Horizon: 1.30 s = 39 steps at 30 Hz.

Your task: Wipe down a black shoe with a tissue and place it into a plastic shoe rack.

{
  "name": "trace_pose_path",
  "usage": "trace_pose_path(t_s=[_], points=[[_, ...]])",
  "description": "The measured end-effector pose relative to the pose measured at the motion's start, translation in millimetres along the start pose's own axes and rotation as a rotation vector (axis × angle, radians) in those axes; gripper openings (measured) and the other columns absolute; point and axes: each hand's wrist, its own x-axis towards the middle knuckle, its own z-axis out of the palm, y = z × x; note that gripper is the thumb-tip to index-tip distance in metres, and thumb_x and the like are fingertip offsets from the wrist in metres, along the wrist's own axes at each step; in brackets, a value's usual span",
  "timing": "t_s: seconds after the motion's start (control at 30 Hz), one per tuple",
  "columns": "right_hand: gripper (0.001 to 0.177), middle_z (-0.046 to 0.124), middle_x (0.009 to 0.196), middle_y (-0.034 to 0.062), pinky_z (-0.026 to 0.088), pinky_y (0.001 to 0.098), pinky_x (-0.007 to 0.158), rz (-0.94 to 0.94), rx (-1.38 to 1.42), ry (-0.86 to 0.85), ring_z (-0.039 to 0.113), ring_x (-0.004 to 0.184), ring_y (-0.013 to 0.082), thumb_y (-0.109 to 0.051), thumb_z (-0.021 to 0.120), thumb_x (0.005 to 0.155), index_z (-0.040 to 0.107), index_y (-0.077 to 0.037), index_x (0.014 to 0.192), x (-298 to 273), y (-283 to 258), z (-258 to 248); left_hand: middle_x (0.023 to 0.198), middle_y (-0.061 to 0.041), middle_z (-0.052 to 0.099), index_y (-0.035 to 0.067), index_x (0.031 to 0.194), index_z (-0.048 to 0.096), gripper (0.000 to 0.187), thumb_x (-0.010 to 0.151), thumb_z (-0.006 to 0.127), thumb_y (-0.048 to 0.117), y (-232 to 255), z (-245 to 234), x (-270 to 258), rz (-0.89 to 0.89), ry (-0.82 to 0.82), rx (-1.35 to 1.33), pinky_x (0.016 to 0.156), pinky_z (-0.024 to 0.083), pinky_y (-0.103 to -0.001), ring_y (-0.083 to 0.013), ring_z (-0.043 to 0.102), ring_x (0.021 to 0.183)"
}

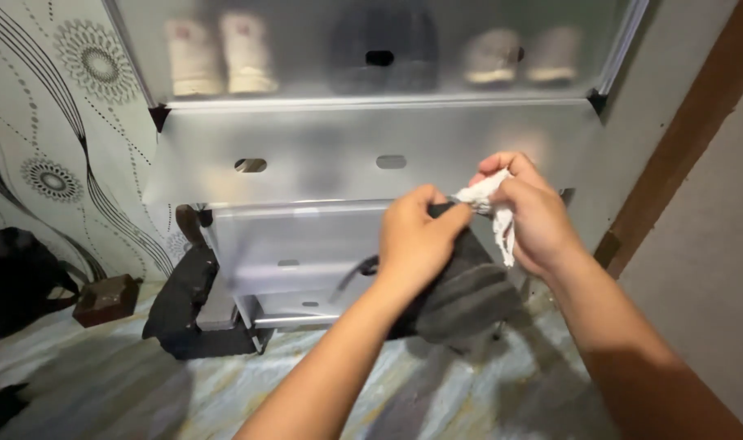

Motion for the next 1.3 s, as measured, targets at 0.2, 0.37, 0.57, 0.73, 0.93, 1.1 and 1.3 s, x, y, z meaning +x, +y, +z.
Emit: trace_pose_path(t_s=[0.2,0.37,0.57,0.73,0.93,1.1,1.3], points=[[0.04,0.06,0.112,0.0016,0.048,0.0251,0.092,-0.205,-0.428,-0.206,0.059,0.106,0.0094,0.002,0.057,0.083,0.046,-0.009,0.12,-28,19,32,0.059,-0.011,0.057,0.001,0.071,0.057,0.031,0.076,0.073,0.027,-33,-38,21,0.126,0.202,0.182,0.055,0.046,-0.037,-0.0173,0.053,0.055],[0.029,0.067,0.104,0.0074,0.049,0.03,0.081,-0.136,-0.158,-0.123,0.061,0.096,0.0139,0.006,0.066,0.091,0.06,-0.001,0.118,-31,33,47,0.056,-0.006,0.047,0.001,0.066,0.05,0.029,0.075,0.072,0.018,-31,-61,33,0.144,0.075,0.072,0.052,0.041,-0.034,-0.0109,0.043,0.058],[0.034,0.07,0.128,0.008,0.048,0.0271,0.106,-0.51,-0.271,-0.21,0.064,0.121,0.0138,0.008,0.052,0.087,0.064,0.0,0.118,-14,42,58,0.059,0.002,0.046,0.003,0.064,0.047,0.029,0.085,0.066,0.009,-39,-85,44,0.23,0.164,-0.2,0.052,0.037,-0.029,-0.0066,0.04,0.06],[0.026,0.072,0.108,0.0032,0.053,0.0254,0.086,-0.165,-0.278,-0.182,0.066,0.099,0.0094,0.003,0.065,0.09,0.067,-0.002,0.114,14,60,57,0.059,0.002,0.044,0.003,0.064,0.044,0.03,0.084,0.065,0.008,-47,-89,44,0.239,0.197,-0.238,0.053,0.037,-0.028,-0.0068,0.039,0.06],[0.019,0.069,0.094,-0.0011,0.05,0.0229,0.074,-0.086,-0.355,-0.146,0.062,0.086,0.006,0.0,0.067,0.091,0.066,-0.005,0.11,0,55,59,0.057,0.002,0.046,0.003,0.063,0.048,0.029,0.083,0.067,0.01,-57,-90,48,0.229,0.179,-0.128,0.053,0.038,-0.028,-0.0068,0.042,0.059],[0.022,0.067,0.103,0.001,0.05,0.0228,0.084,-0.305,-0.285,-0.178,0.061,0.096,0.0072,0.004,0.065,0.091,0.065,-0.004,0.111,-30,32,66,0.061,0.006,0.045,0.005,0.063,0.047,0.03,0.085,0.067,0.01,-69,-98,54,0.198,0.115,-0.212,0.055,0.035,-0.026,-0.0048,0.04,0.062],[0.041,0.067,0.11,0.0104,0.049,0.0289,0.095,-0.652,-0.457,-0.311,0.066,0.105,0.0208,0.011,0.051,0.071,0.063,0.0,0.108,-16,42,52,0.062,0.008,0.039,0.01,0.064,0.042,0.028,0.084,0.061,0.005,-76,-103,56,0.171,-0.041,-0.46,0.053,0.026,-0.027,-0.0051,0.032,0.061]])
